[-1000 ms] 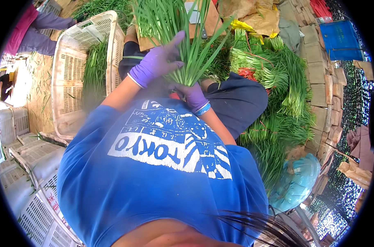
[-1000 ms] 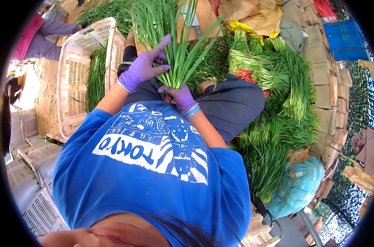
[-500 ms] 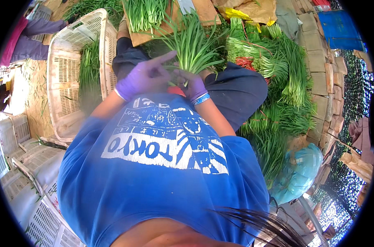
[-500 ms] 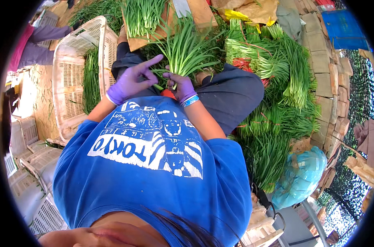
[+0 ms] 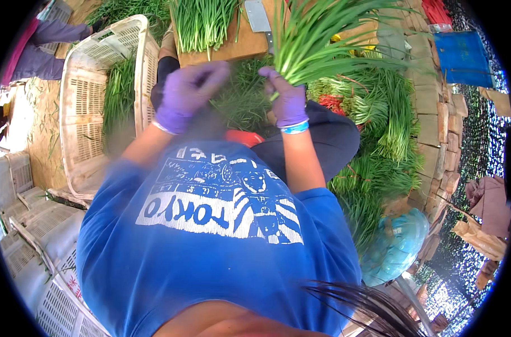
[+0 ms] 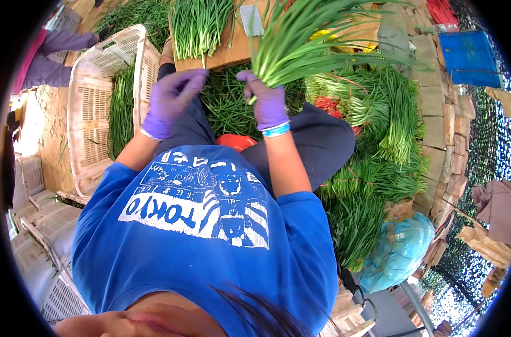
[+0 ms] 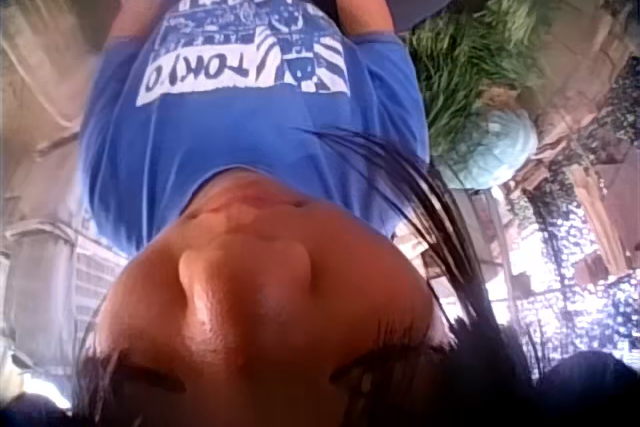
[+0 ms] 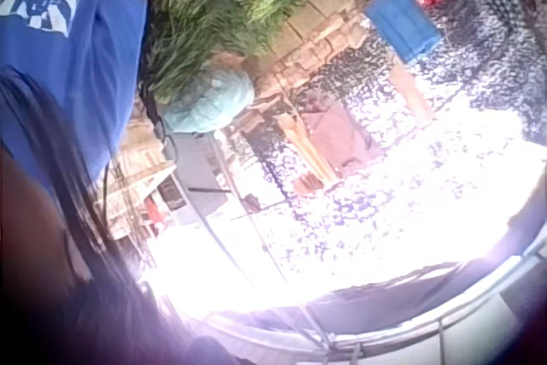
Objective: The person bundles green chives by hand, ties them with red bands, and trims the ends using a large knife on a wooden board while sitting on the ground.
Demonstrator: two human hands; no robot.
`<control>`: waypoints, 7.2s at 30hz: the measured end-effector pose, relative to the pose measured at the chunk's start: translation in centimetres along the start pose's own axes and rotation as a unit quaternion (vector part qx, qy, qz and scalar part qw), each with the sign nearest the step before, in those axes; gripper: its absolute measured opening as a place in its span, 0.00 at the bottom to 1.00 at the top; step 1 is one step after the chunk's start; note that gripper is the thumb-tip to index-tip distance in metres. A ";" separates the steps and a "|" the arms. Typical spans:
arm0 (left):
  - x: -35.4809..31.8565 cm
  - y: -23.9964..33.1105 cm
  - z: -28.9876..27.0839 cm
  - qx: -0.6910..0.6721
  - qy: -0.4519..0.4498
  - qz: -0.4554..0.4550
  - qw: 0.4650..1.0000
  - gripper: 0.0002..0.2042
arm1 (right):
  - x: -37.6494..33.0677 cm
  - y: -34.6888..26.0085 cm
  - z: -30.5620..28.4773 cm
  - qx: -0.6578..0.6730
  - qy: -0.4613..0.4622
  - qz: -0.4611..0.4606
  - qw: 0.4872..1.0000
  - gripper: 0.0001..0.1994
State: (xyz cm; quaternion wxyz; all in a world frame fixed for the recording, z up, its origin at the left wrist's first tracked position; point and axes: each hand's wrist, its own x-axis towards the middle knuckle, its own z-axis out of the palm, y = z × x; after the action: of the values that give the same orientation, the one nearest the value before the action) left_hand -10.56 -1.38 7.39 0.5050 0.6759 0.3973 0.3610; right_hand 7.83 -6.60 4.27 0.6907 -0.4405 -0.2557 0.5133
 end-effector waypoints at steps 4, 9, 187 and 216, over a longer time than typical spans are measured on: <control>2.5 2.5 4.4 0.201 -0.063 0.014 0.977 0.15 | 0.0 3.1 0.6 -0.105 0.012 -0.034 0.994 0.08; 3.9 -3.4 4.7 0.050 -0.184 -0.076 0.979 0.13 | -1.9 4.4 -0.5 -0.215 -0.065 -0.002 0.974 0.08; 20.3 -21.9 -2.6 0.472 0.179 -0.011 0.863 0.31 | 25.0 14.3 -0.3 -0.756 -0.014 0.077 0.650 0.14; 8.9 -16.8 0.8 -0.201 0.093 -0.268 0.937 0.37 | 13.0 16.6 -0.5 0.153 -0.077 0.541 0.823 0.26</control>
State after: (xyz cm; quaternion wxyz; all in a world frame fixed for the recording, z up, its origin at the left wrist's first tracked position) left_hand -8.99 9.21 -8.29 0.6691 0.3917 0.5286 0.3458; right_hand 4.58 6.78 -11.73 0.3387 -0.3557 0.0528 0.8695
